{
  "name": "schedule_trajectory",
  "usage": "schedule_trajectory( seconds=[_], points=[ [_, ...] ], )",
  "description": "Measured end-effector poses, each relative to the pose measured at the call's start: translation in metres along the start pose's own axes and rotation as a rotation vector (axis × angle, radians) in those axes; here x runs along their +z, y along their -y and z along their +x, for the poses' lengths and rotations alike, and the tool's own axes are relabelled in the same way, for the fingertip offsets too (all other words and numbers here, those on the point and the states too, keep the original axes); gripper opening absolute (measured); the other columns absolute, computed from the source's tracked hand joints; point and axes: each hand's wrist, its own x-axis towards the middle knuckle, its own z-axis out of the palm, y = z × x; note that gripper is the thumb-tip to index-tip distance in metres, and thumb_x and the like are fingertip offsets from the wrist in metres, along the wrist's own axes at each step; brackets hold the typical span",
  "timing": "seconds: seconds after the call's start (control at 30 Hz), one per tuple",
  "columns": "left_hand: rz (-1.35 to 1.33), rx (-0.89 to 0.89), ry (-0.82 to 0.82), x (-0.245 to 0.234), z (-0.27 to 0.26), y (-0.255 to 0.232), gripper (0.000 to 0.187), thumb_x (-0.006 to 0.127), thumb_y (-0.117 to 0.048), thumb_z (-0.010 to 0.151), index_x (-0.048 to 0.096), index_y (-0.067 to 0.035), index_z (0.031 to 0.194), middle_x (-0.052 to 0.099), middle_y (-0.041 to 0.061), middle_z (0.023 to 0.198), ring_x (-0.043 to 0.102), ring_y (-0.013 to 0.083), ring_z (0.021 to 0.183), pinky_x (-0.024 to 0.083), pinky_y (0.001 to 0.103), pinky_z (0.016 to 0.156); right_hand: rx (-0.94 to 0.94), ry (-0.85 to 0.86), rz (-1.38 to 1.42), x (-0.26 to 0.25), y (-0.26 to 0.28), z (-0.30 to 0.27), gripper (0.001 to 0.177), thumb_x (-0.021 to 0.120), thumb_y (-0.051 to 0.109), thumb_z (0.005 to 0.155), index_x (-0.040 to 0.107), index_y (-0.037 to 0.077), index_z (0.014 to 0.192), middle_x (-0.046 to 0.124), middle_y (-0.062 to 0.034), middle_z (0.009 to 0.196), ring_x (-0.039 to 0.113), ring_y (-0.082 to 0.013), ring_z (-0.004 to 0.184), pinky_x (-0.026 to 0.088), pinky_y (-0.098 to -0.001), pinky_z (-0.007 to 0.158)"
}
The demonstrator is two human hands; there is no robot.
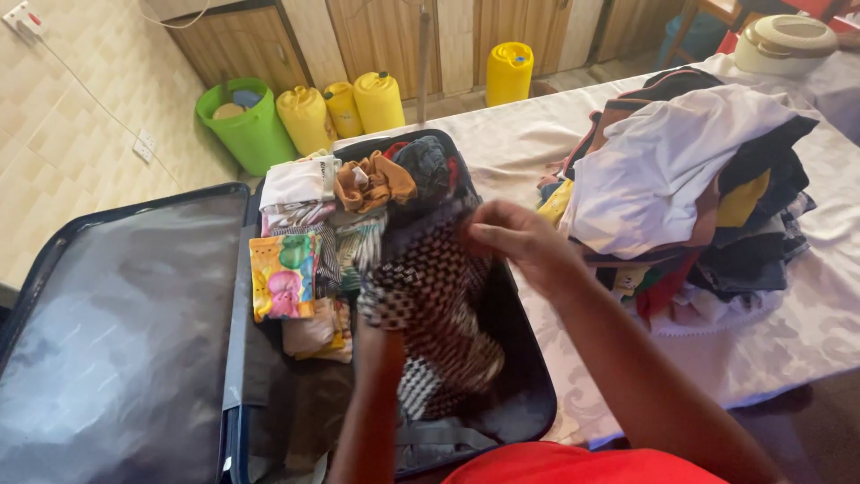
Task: The recorder is packing a variety of clothes, including t-shirts and small items, into a blue suitcase placed on a table.
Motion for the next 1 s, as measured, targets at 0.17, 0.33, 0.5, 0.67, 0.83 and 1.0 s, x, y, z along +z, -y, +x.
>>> schedule_trajectory(
  seconds=[0.17, 0.33, 0.5, 0.67, 0.83, 1.0],
  points=[
    [0.134, -0.067, -0.049, 0.023, 0.011, -0.065, 0.039, 0.056, -0.033, 0.103, 0.059, 0.0, 0.124, 0.064, 0.012, 0.105, 0.057, 0.0221, 0.088, 0.044, 0.035, 0.074, -0.287, -0.032, -0.923, -0.009, 0.001, -0.002, 0.063, 0.082, 0.033, 0.086, 0.057, 0.002, 0.135, 0.065, -0.0094, 0.131, 0.059, -0.0239, 0.125, 0.046, -0.0416, 0.106],
    [0.307, -0.157, -0.091, 0.123, 0.001, -0.17, 0.048, 0.062, -0.037, 0.098, 0.059, -0.001, 0.129, 0.059, 0.013, 0.111, 0.05, 0.0291, 0.096, 0.036, 0.043, 0.083, 0.169, 0.21, -1.064, -0.022, -0.008, 0.0, 0.046, 0.081, 0.034, 0.083, 0.075, 0.003, 0.117, 0.081, -0.0093, 0.106, 0.072, -0.0194, 0.101, 0.054, -0.0391, 0.098],
    [0.774, -0.169, -0.014, 0.138, -0.022, -0.163, 0.061, 0.068, -0.042, 0.092, 0.051, -0.002, 0.134, 0.067, 0.008, 0.119, 0.064, 0.0188, 0.108, 0.049, 0.034, 0.093, -0.006, -0.141, 0.218, -0.034, 0.002, -0.001, 0.029, 0.07, 0.024, 0.096, 0.069, -0.001, 0.112, 0.076, -0.0124, 0.101, 0.072, -0.0229, 0.086, 0.057, -0.0397, 0.084],
    [0.678, -0.144, 0.247, 0.1, -0.018, -0.105, 0.048, 0.064, -0.013, 0.093, 0.059, 0.009, 0.134, 0.069, 0.015, 0.116, 0.066, 0.0201, 0.101, 0.053, 0.033, 0.089, 0.088, -0.098, -0.003, -0.053, -0.036, -0.014, 0.046, 0.079, 0.021, 0.088, 0.062, 0.009, 0.13, 0.07, -0.0065, 0.112, 0.066, -0.0193, 0.098, 0.052, -0.0395, 0.088],
    [0.292, -0.249, 0.205, 0.174, -0.026, -0.133, 0.053, 0.054, -0.002, 0.088, 0.06, 0.006, 0.139, 0.072, 0.017, 0.118, 0.071, 0.024, 0.097, 0.058, 0.036, 0.086, 0.036, 0.134, -0.412, -0.007, -0.046, -0.045, 0.07, 0.085, 0.019, 0.079, 0.056, 0.008, 0.142, 0.069, -0.0054, 0.13, 0.063, -0.0176, 0.118, 0.048, -0.0369, 0.106],
    [0.601, 0.08, 0.204, 0.201, 0.013, -0.124, 0.051, 0.055, -0.01, 0.097, 0.051, -0.004, 0.148, 0.065, 0.013, 0.133, 0.064, 0.0198, 0.116, 0.052, 0.032, 0.098, -0.124, -0.122, -0.034, -0.04, -0.023, -0.039, 0.062, 0.079, 0.011, 0.075, 0.062, -0.002, 0.134, 0.073, -0.0121, 0.122, 0.07, -0.0254, 0.109, 0.055, -0.0414, 0.098]
  ],
)
